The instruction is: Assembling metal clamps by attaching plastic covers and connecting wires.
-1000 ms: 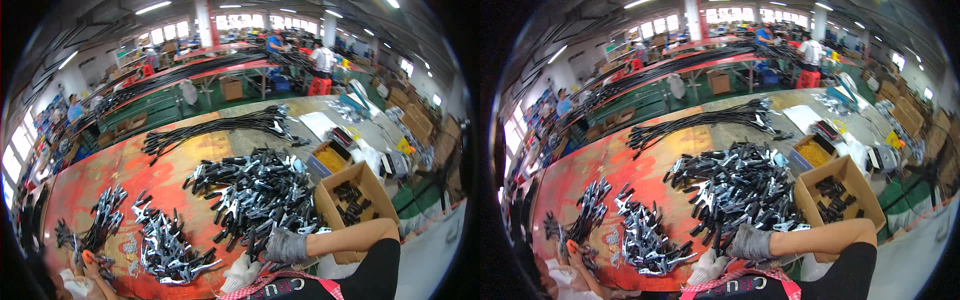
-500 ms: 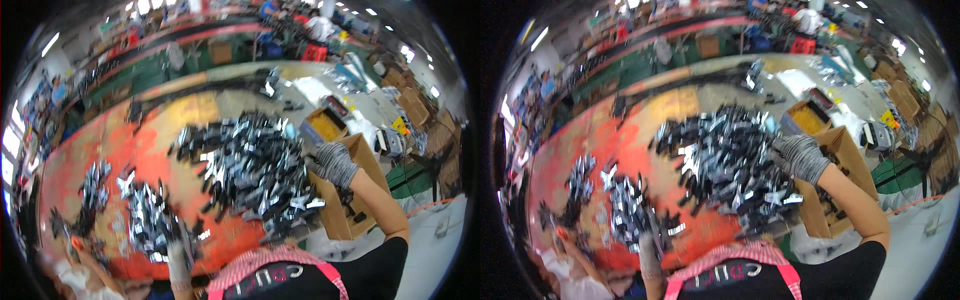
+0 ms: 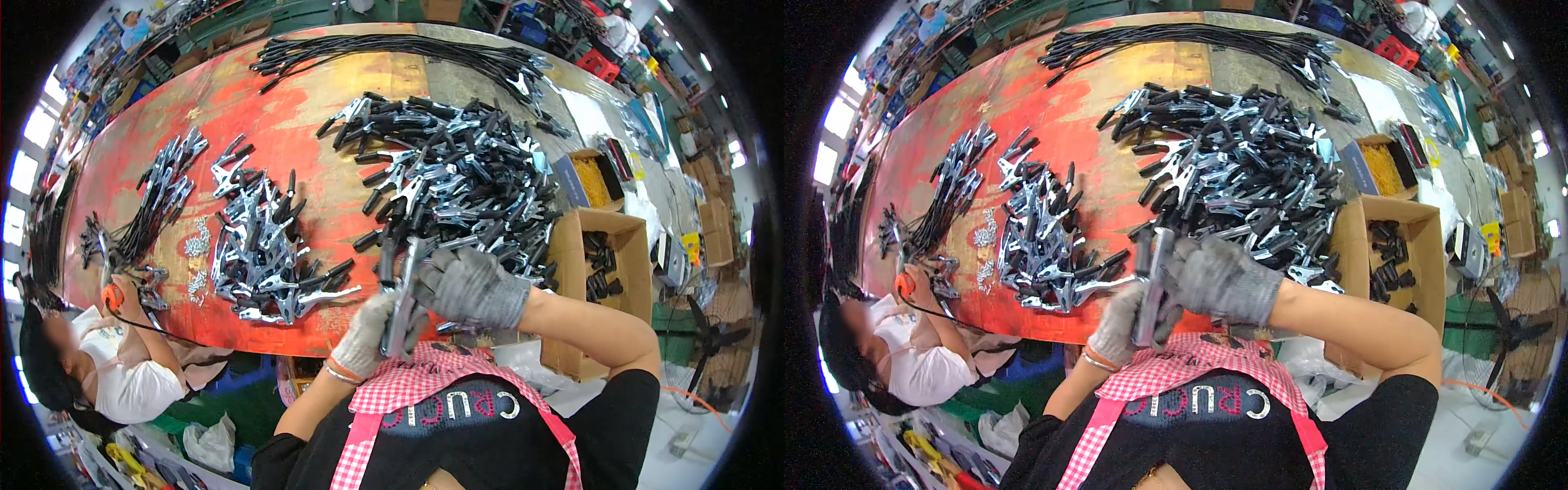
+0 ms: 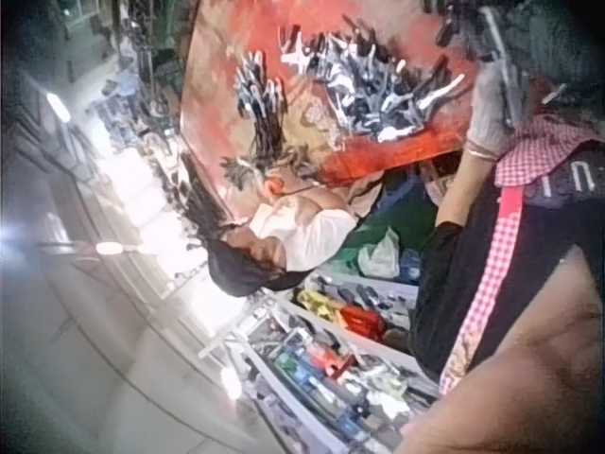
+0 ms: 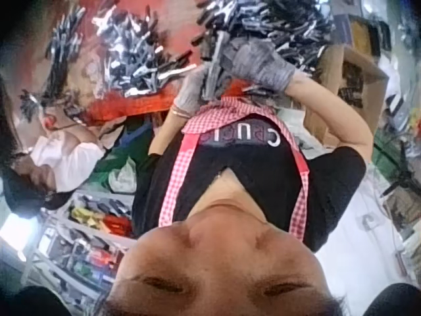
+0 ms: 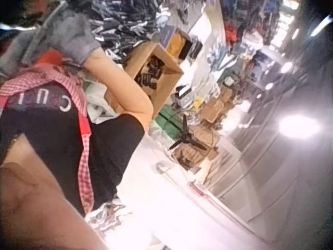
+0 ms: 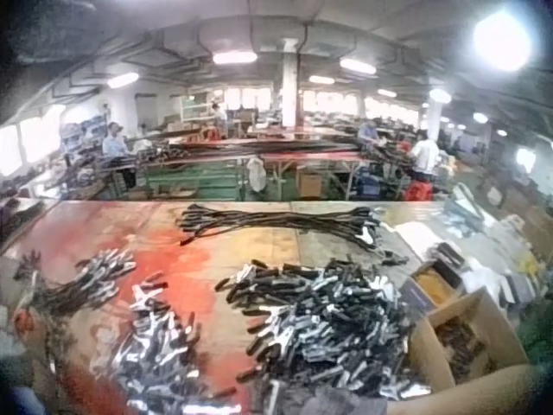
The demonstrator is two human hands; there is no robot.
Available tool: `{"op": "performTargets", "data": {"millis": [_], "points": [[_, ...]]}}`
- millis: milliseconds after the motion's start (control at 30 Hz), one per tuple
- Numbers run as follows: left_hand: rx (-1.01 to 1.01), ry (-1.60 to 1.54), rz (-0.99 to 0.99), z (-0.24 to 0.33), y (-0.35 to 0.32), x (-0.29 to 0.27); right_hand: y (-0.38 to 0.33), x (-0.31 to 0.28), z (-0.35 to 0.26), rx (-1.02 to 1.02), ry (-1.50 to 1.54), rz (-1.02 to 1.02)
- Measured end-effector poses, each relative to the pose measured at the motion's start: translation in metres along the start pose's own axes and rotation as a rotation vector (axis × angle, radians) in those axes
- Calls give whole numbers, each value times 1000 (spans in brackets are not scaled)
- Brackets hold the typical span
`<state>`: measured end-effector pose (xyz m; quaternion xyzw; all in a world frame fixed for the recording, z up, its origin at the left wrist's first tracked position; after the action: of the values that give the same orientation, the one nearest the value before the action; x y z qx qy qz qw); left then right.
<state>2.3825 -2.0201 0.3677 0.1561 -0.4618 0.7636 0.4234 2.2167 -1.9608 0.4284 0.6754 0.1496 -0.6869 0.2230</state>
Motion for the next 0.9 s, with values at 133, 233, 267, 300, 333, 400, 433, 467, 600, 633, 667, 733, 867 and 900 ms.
{"op": "performTargets", "data": {"millis": [133,233,267,300,333,400,433,467,600,633,667,733,867,900], "points": [[-95,106,-123,-23,2,-10,-28,22,7,-69,132,-175],[187,555,-120,-17,9,-20,-42,44,15,184,127,-137],[283,691,-80,-15,9,-26,-27,27,20,497,243,-316],[387,887,-52,-12,4,-33,-47,44,46,220,113,-262],[452,1149,-42,-11,0,-50,-89,50,91,571,-30,-379],[548,1729,33,-10,-12,-90,-154,14,145,1142,5,-185],[337,1904,108,1,-14,-102,-234,7,160,1116,-59,75],[814,2208,231,0,-16,-133,-279,-6,163,1215,-262,-26],[-35,1264,827,132,-6,-96,-492,40,128,1703,47,-44],[248,1348,965,135,-1,-131,-438,38,111,1817,-37,-403],[280,1385,962,169,2,-115,-458,48,96,1780,-80,-464],[323,1599,1210,202,26,-136,-494,103,66,1665,-286,-453],[158,2060,1156,238,72,-196,-464,144,45,1762,78,311],[107,2068,1169,239,83,-204,-448,154,45,1748,303,561]]}}
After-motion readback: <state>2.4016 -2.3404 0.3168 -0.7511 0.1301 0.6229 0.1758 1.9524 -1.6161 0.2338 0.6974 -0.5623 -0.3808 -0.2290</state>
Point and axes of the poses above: each hand's wrist, its own y-axis towards the middle knuckle, its own x-axis out of the palm, z = x × y, the point moved 1 cm from there along y, towards the middle knuckle, and after that the axes turned 7 degrees about y, right-handed, at the moved point
